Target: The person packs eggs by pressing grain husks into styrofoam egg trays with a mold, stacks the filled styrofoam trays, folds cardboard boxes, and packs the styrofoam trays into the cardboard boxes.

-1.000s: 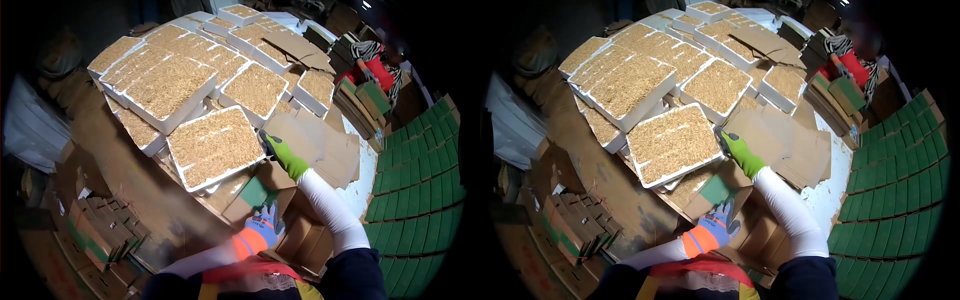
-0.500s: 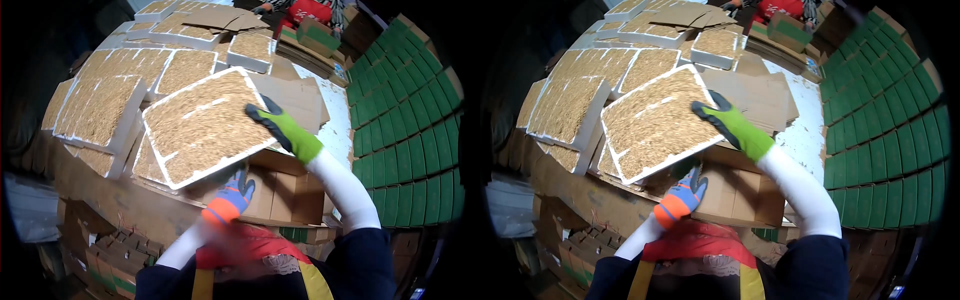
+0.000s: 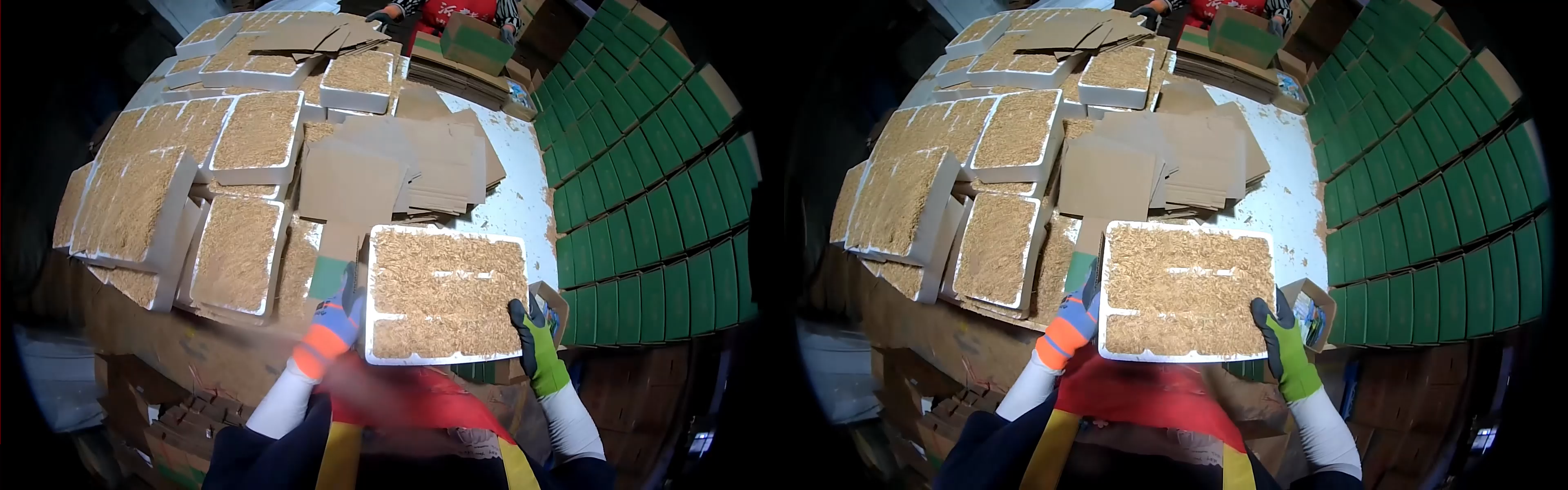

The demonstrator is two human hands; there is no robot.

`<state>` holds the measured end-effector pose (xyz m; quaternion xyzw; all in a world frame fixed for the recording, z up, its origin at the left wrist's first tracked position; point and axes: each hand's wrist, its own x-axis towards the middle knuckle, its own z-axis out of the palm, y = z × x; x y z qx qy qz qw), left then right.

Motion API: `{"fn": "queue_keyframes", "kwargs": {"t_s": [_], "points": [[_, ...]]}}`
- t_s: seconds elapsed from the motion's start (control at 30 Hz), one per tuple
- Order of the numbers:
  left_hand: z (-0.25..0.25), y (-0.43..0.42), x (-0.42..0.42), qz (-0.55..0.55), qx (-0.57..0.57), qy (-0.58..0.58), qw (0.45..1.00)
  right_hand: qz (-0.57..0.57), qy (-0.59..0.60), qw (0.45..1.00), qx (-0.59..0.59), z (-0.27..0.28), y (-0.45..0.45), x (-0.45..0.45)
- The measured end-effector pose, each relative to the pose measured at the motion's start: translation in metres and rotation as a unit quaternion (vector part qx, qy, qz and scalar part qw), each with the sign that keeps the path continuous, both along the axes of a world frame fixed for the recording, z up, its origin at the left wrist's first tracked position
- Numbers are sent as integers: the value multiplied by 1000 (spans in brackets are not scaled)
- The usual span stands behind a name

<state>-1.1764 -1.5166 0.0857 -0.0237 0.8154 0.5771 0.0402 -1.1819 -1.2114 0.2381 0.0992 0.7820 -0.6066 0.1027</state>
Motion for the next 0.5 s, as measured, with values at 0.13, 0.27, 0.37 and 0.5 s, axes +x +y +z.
{"fn": "queue_keyframes", "kwargs": {"t_s": [0.13,0.27,0.37,0.5], "points": [[32,-3,5,-28,-28,-16,999,9,-35,997,68,8,-8,-13],[14,3,3,8,-200,158,967,41,-19,998,39,-21,-15,-23],[0,-41,-26,-57,-37,36,997,79,-81,967,229,-19,-20,-29],[32,-59,-139,53,-105,100,988,209,-75,831,510,-63,-20,-38]]}}
